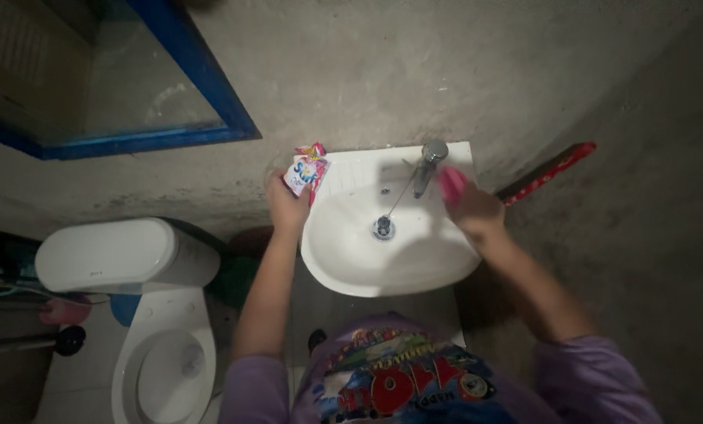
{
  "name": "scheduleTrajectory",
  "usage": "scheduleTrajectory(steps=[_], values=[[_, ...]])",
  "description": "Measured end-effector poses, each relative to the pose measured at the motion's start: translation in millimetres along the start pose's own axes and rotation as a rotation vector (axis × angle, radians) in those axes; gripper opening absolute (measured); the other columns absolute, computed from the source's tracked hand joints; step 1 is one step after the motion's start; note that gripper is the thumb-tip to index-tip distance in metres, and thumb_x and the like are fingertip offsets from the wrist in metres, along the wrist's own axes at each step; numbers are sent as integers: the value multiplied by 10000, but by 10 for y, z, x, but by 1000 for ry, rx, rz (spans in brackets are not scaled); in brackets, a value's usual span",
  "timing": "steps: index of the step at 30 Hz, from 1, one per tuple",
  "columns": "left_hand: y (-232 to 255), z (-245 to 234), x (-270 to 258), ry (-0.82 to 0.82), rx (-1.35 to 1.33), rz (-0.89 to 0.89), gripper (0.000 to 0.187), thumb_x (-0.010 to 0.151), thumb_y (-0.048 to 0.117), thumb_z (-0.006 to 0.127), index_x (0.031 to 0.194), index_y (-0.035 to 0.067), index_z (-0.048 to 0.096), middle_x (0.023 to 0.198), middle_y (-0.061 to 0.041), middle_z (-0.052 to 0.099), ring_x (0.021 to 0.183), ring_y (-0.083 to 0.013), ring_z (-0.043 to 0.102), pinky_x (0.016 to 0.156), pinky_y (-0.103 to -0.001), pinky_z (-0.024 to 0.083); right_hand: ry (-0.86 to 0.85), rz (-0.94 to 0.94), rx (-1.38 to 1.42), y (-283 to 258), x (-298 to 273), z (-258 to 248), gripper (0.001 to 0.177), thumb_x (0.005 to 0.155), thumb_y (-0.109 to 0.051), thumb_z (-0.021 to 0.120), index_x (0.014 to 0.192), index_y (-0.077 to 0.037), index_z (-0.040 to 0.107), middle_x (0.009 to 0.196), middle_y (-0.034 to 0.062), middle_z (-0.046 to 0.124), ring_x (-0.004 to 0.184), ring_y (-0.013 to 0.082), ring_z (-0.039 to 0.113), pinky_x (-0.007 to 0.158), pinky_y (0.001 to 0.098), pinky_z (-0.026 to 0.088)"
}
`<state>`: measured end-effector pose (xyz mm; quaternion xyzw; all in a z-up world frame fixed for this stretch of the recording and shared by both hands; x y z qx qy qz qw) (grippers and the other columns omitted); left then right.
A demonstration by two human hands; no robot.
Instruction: The person organizes items on a bathroom shelf, then uses a pink scrubber and a packet of detergent to clean the sink basin and faucet. They rinse the scrubber and detergent packet under running water and scrub the sink repeatedly.
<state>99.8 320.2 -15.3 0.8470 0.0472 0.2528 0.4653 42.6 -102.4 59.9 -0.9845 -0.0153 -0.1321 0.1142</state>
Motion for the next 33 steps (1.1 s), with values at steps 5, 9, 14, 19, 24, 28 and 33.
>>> scheduleTrajectory(steps=[5,9,14,19,24,28,33], values=[[429,-171,-189,57,87,118,681,761,153,857,1320,-4,502,1300,-268,543,1247,-471,497,1080,-521,392,-106,-406,1046,48,-612,65,185,955,-261,766,873,-102,716,1006,162,670,908,390,685,901,469,530],[581,-200,-459,12,229,248,756,754,256,835,1367,-13,482,1373,-301,493,1296,-496,423,1100,-597,331,-697,-201,-105,-155,-652,1224,259,841,-358,765,870,-101,754,868,117,743,737,233,695,722,399,582],[433,-271,-976,-232,435,163,694,774,341,775,1373,105,515,1359,-206,536,1300,-457,450,1046,-605,356,-928,-360,655,-1538,-774,1598,570,776,-324,731,1310,-168,607,940,124,730,822,286,722,761,417,554],[122,-298,-1268,-458,492,-152,703,918,330,630,1501,19,391,1400,-202,528,1272,-433,476,1014,-620,380,-301,-440,732,-1982,-505,1501,584,802,-262,773,1324,-50,624,1084,206,699,980,389,682,848,475,539],[148,-270,-1291,-378,432,-106,671,932,283,597,1486,-19,367,1418,-230,520,1312,-431,450,1055,-608,349,-334,-292,376,-1660,-249,1752,515,795,-353,832,1170,-40,667,1036,186,736,951,375,705,837,459,560],[156,-265,-1293,-331,415,-42,673,930,268,601,1490,-21,366,1423,-239,515,1332,-428,434,1075,-597,328,-730,-124,559,-1784,-471,2027,502,830,-418,765,1171,-54,706,922,152,768,809,264,759,753,383,594],[114,-286,-1313,-344,350,-119,650,917,221,582,1510,43,382,1416,-207,540,1324,-408,455,1067,-575,352,-1093,-121,602,-1720,-819,1979,582,889,-576,630,1245,-118,660,853,171,729,725,237,683,670,376,543]])
Point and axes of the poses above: each hand's wrist, its own x-axis towards the middle knuckle, its own z-axis out of the palm, y = z × x, the point moved 9 cm from there along x, towards the middle knuckle
